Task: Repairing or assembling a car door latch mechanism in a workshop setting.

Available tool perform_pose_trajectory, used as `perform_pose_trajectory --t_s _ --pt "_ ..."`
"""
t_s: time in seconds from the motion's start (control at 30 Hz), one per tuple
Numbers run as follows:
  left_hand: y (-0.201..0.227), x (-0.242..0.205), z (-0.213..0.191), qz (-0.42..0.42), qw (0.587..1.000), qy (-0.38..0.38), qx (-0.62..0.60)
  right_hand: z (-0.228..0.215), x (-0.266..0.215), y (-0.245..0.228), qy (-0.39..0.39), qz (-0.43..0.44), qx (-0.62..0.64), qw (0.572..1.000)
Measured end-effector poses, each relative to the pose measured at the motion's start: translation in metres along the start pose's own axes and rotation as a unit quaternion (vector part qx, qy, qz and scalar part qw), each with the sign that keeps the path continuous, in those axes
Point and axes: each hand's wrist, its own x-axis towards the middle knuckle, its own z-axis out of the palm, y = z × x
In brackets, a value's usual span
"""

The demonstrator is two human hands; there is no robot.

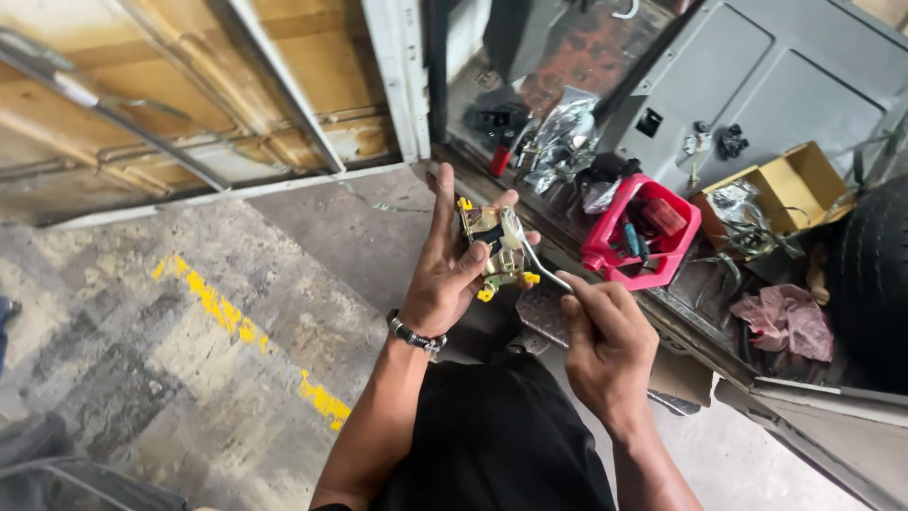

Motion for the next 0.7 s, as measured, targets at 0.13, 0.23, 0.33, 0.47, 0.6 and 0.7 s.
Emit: perform_pose_trajectory --t_s 0.13,0.23,0.33,0.47,0.6,0.7 --pt "-0.018 0.022 0.021 -0.058 0.998 -0.036 -0.016 -0.03 -0.002 0.034 0.049 -0.016 -0.036 0.998" --pt "-0.036 0.038 0.043 -0.082 0.995 -0.055 -0.004 -0.057 0.002 0.057 0.069 -0.052 -0.065 0.994" --pt "-0.052 0.056 0.066 -0.1 0.991 -0.088 -0.004 -0.08 0.007 0.076 0.092 -0.066 -0.094 0.989" --pt "-0.074 0.073 0.091 -0.126 0.987 -0.101 0.023 -0.108 0.009 0.096 0.101 -0.077 -0.107 0.986" --pt "-0.084 0.092 0.107 -0.165 0.98 -0.108 0.024 -0.125 0.015 0.103 0.108 -0.056 -0.128 0.984" --pt "-0.094 0.102 0.106 -0.163 0.975 -0.139 0.058 -0.132 0.017 0.111 0.106 -0.049 -0.145 0.982"
